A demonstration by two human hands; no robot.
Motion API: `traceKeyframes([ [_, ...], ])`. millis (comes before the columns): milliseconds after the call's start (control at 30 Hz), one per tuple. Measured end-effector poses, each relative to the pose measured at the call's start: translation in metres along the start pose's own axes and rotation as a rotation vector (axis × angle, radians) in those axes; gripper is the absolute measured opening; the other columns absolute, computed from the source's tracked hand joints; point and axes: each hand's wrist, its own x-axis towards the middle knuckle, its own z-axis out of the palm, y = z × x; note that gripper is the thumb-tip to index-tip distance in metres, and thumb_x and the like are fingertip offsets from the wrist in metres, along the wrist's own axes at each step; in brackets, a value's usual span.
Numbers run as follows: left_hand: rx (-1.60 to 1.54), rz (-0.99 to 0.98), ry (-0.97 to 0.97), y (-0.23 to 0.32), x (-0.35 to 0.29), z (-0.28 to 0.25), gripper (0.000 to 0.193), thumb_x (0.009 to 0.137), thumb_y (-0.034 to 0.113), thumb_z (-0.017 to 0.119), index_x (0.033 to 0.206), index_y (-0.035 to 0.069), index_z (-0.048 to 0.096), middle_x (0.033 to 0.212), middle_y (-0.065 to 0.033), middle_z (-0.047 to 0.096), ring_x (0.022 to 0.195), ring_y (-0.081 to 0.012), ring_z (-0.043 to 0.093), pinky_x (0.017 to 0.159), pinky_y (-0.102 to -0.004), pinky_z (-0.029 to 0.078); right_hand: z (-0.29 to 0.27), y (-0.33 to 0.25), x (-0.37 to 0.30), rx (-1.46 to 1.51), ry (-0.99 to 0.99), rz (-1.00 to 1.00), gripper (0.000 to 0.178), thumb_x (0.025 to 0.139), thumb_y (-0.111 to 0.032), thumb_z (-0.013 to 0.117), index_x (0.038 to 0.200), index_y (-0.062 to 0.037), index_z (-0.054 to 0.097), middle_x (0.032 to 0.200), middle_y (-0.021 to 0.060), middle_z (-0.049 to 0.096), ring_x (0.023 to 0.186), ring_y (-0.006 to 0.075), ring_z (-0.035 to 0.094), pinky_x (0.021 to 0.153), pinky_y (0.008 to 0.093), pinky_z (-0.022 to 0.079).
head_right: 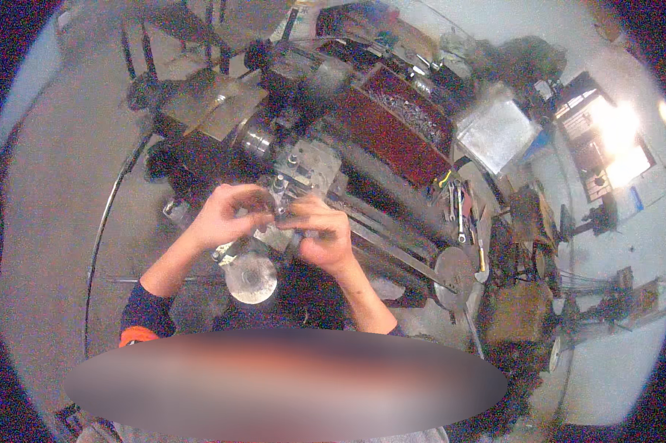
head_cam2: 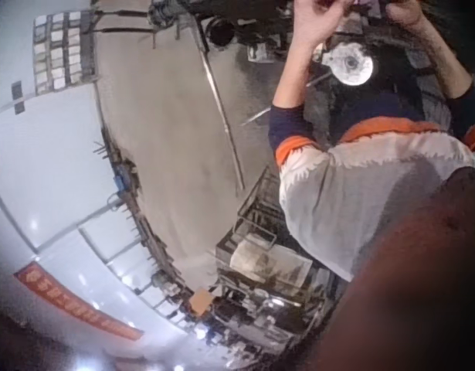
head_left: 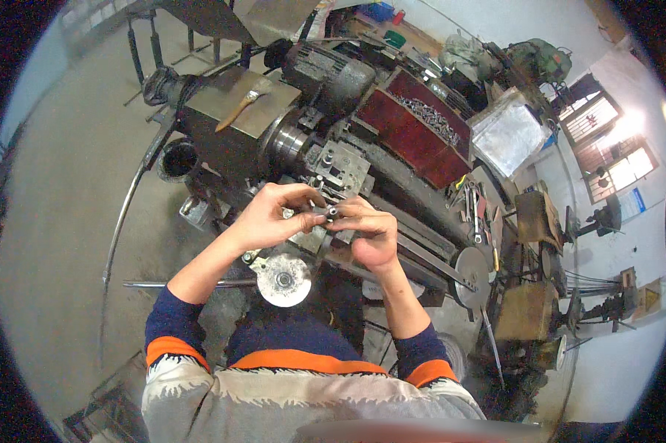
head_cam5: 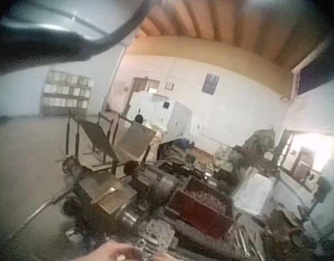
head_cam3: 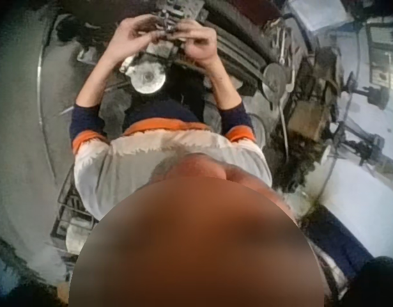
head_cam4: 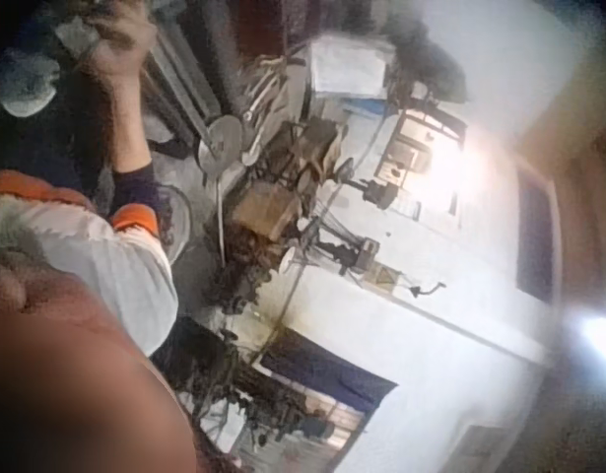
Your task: The person operates a metal lathe, repeatedly loading small cylindrical metal parts into the chuck, machining them, and removing the finished pieces. The person uses both hands to handle the parts and adjust the machine controls throughout the process.
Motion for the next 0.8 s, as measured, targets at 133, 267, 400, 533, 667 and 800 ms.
traceKeyframes([
  [133, -0.237, -0.095, -0.04, -0.003, -0.002, 0.005, 0.022, 0.081, 0.007, 0.062, 0.1, -0.002, 0.058, 0.067, -0.0033, 0.061, 0.06, -0.0074, 0.057, 0.056, -0.0227, 0.045, 0.005, -0.003, -0.004, 0.178, 0.051, 0.074, 0.027, 0.064, -0.019, 0.063, 0.084, -0.0016, 0.069, 0.091, 0.0152, 0.065, 0.085, 0.0279, 0.061, 0.081, 0.0366, 0.043],
  [267, -0.346, -0.114, -0.048, -0.007, 0.0, 0.008, 0.019, 0.083, 0.007, 0.06, 0.099, -0.003, 0.058, 0.069, -0.0038, 0.061, 0.058, -0.008, 0.057, 0.054, -0.0219, 0.045, 0.011, -0.008, -0.001, 0.217, 0.087, 0.104, 0.024, 0.062, -0.006, 0.061, 0.084, 0.0, 0.069, 0.089, 0.0146, 0.066, 0.083, 0.026, 0.061, 0.078, 0.0344, 0.045],
  [400, -0.383, -0.106, -0.043, -0.012, 0.001, 0.008, 0.017, 0.083, 0.008, 0.06, 0.096, -0.004, 0.059, 0.07, -0.0045, 0.061, 0.058, -0.0083, 0.057, 0.053, -0.0219, 0.045, 0.011, -0.001, -0.003, 0.313, 0.084, 0.116, 0.024, 0.061, 0.0, 0.061, 0.084, 0.001, 0.069, 0.089, 0.0147, 0.066, 0.083, 0.025, 0.061, 0.078, 0.034, 0.045],
  [533, -0.419, -0.138, -0.019, -0.012, 0.001, 0.007, 0.016, 0.083, 0.008, 0.06, 0.094, -0.004, 0.06, 0.071, -0.0046, 0.061, 0.058, -0.0082, 0.057, 0.052, -0.0215, 0.045, 0.014, 0.002, -0.004, 0.339, 0.095, 0.144, 0.025, 0.061, 0.002, 0.059, 0.083, 0.0013, 0.069, 0.088, 0.0148, 0.066, 0.083, 0.0255, 0.061, 0.078, 0.0342, 0.045],
  [667, -0.439, -0.12, -0.008, -0.014, 0.002, 0.006, 0.017, 0.083, 0.009, 0.061, 0.094, -0.004, 0.06, 0.072, -0.0047, 0.062, 0.057, -0.0081, 0.057, 0.052, -0.0212, 0.045, 0.014, -0.002, 0.003, 0.242, 0.071, 0.132, 0.027, 0.06, 0.002, 0.057, 0.083, -0.0002, 0.07, 0.088, 0.0147, 0.066, 0.081, 0.0256, 0.061, 0.075, 0.0334, 0.045],
  [800, -0.446, -0.098, -0.006, -0.015, 0.002, 0.004, 0.017, 0.083, 0.01, 0.062, 0.094, -0.003, 0.061, 0.072, -0.0049, 0.062, 0.057, -0.0077, 0.056, 0.052, -0.0209, 0.045, 0.01, 0.0, 0.008, 0.138, 0.034, 0.044, 0.031, 0.057, 0.002, 0.055, 0.083, -0.0019, 0.07, 0.088, 0.0149, 0.066, 0.079, 0.0247, 0.061, 0.071, 0.0316, 0.045],
])
